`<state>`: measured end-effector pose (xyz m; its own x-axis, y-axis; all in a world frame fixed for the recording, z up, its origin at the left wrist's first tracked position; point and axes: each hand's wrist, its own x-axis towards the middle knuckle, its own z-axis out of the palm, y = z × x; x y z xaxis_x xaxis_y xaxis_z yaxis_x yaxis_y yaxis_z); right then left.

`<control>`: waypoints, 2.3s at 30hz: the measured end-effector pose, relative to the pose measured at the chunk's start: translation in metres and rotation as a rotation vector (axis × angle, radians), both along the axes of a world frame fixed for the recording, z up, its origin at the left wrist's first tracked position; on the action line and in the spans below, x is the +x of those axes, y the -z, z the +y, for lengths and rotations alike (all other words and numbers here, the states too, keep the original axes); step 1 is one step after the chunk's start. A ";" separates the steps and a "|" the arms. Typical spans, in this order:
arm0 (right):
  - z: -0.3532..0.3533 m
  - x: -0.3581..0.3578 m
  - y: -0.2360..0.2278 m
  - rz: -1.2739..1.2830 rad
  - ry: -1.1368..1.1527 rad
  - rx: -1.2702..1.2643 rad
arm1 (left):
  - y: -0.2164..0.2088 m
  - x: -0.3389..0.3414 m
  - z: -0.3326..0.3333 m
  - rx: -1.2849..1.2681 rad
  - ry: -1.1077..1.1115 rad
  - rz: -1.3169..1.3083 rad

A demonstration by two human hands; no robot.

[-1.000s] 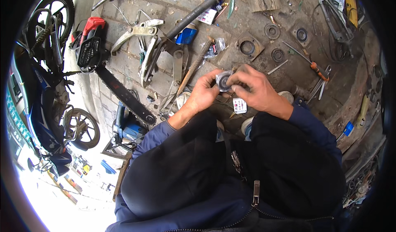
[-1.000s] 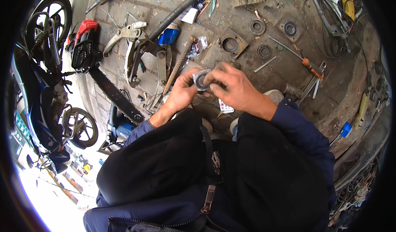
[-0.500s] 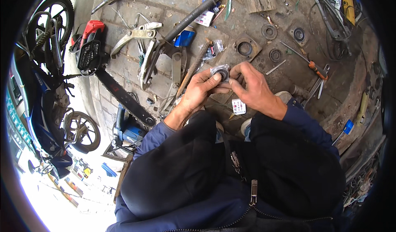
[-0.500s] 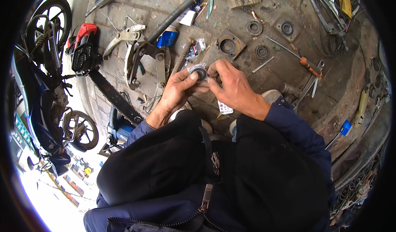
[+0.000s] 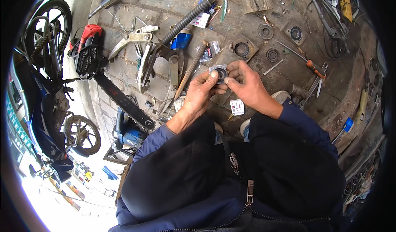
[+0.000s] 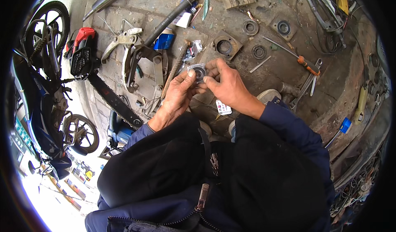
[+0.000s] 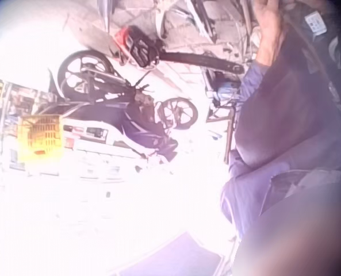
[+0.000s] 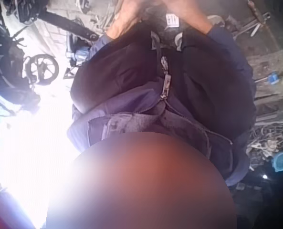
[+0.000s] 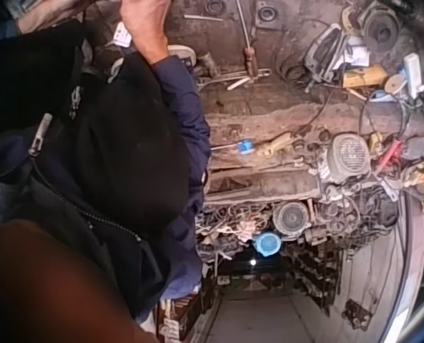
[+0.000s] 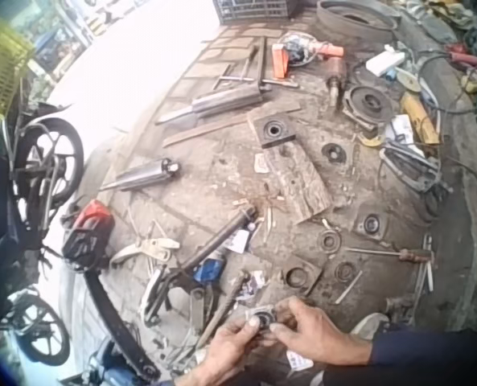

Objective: The person sits on the floor and assembles small mechanical components, including bearings and metal housings. They use a hammer to press-fit parts and handle several small pieces one at a time.

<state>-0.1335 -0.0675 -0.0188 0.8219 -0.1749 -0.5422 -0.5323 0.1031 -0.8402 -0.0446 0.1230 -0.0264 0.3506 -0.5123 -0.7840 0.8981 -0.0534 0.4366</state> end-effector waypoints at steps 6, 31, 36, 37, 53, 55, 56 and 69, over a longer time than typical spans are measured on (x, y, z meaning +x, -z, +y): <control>-0.004 0.002 -0.005 0.064 0.164 0.325 | 0.001 0.000 0.002 -0.125 -0.110 0.112; -0.031 0.007 -0.015 0.059 -0.081 0.001 | -0.008 0.001 -0.003 -0.166 -0.053 -0.039; -0.051 0.011 -0.017 0.039 -0.350 0.224 | -0.012 0.018 0.003 -0.142 0.229 -0.088; -0.053 0.010 -0.017 0.010 -0.367 0.303 | -0.011 0.021 0.004 -0.153 0.264 -0.118; -0.016 -0.009 -0.005 0.009 -0.073 0.113 | -0.012 0.014 -0.002 -0.080 0.043 -0.206; -0.019 -0.007 -0.008 -0.051 -0.078 0.063 | -0.013 0.014 -0.001 -0.075 0.059 -0.193; -0.020 -0.006 -0.009 -0.094 -0.073 0.038 | -0.013 0.015 -0.001 -0.071 0.065 -0.189; -0.016 -0.015 -0.001 0.054 0.185 0.593 | -0.010 0.003 0.002 -0.165 -0.018 0.033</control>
<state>-0.1483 -0.0839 -0.0182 0.7756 0.0318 -0.6304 -0.5009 0.6387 -0.5841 -0.0416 0.1248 -0.0160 0.3365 -0.6285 -0.7012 0.9122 0.0329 0.4083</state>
